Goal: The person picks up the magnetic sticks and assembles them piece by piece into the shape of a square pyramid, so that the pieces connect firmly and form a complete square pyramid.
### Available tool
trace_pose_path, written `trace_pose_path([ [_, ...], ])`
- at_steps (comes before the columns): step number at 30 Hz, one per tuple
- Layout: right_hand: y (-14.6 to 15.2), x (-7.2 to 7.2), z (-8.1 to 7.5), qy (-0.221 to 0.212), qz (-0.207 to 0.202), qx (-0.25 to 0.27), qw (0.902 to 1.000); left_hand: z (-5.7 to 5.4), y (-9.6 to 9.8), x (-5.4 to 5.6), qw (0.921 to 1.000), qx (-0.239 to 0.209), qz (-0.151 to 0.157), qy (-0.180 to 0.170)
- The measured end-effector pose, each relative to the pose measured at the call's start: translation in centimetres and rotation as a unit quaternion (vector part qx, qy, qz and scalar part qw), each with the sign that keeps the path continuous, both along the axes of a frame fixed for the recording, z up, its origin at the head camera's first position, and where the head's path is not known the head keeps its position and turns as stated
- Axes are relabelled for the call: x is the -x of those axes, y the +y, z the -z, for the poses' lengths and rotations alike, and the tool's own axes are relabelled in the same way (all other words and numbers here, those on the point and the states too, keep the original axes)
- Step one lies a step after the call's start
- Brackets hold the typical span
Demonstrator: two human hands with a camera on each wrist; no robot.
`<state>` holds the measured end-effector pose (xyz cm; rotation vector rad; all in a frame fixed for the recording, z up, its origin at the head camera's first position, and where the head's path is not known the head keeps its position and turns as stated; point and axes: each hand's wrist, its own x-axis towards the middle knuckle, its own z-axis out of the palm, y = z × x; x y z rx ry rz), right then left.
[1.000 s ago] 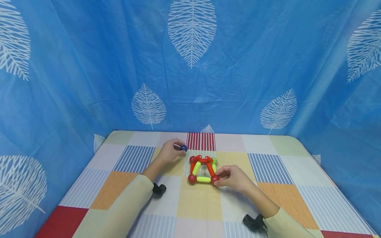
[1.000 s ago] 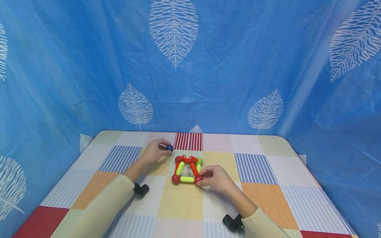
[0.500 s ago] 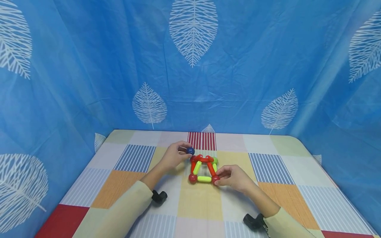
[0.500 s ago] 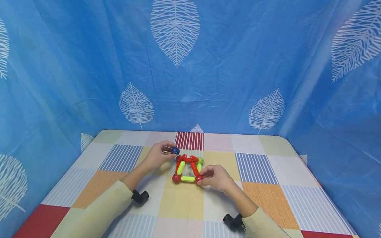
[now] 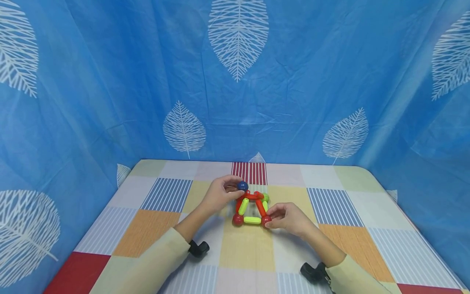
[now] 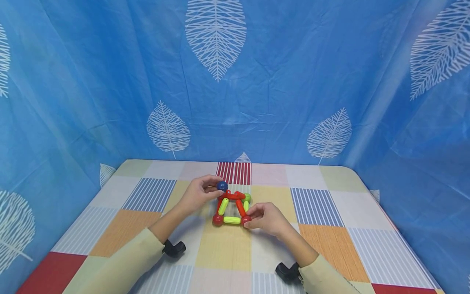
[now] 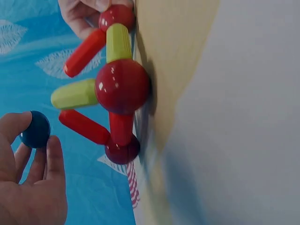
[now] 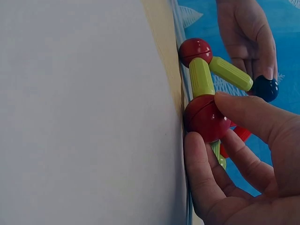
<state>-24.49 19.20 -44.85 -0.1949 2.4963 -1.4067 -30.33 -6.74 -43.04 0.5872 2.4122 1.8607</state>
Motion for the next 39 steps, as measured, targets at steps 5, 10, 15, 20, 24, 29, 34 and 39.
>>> trace_pose_path([
  [5, 0.1, 0.1, 0.0, 0.000, -0.005, 0.001, 1.0000, -0.1, 0.6, -0.5, 0.9990, 0.040, -0.002, 0.018],
  [10, 0.1, 0.1, 0.0, -0.001, -0.009, 0.003, 1.0000, -0.1, 1.3, -1.0, 0.9959, 0.087, -0.011, 0.024],
  [15, 0.1, 0.2, -0.1, -0.002, -0.009, 0.003, 1.0000, -0.1, 2.0, -1.2, 0.9945, 0.098, -0.001, 0.037],
  [20, 0.1, 0.2, 0.0, 0.003, -0.011, 0.001, 0.9999, 0.0, 2.3, -1.4, 0.9928, 0.109, -0.002, 0.048],
  [24, 0.1, 0.2, 0.0, 0.002, -0.013, 0.005, 0.9999, 0.2, 2.4, -1.4, 0.9913, 0.121, -0.006, 0.052],
  [29, 0.0, 0.3, 0.0, -0.004, -0.010, 0.011, 0.9999, 0.3, 2.6, -1.4, 0.9900, 0.133, -0.006, 0.047],
  [34, 0.0, 0.2, -0.1, -0.009, -0.009, 0.015, 0.9998, 0.4, 2.6, -1.4, 0.9900, 0.133, -0.004, 0.045],
  [39, 0.0, 0.2, -0.1, -0.009, -0.009, 0.017, 0.9998, 0.5, 2.7, -1.4, 0.9902, 0.132, -0.001, 0.045],
])
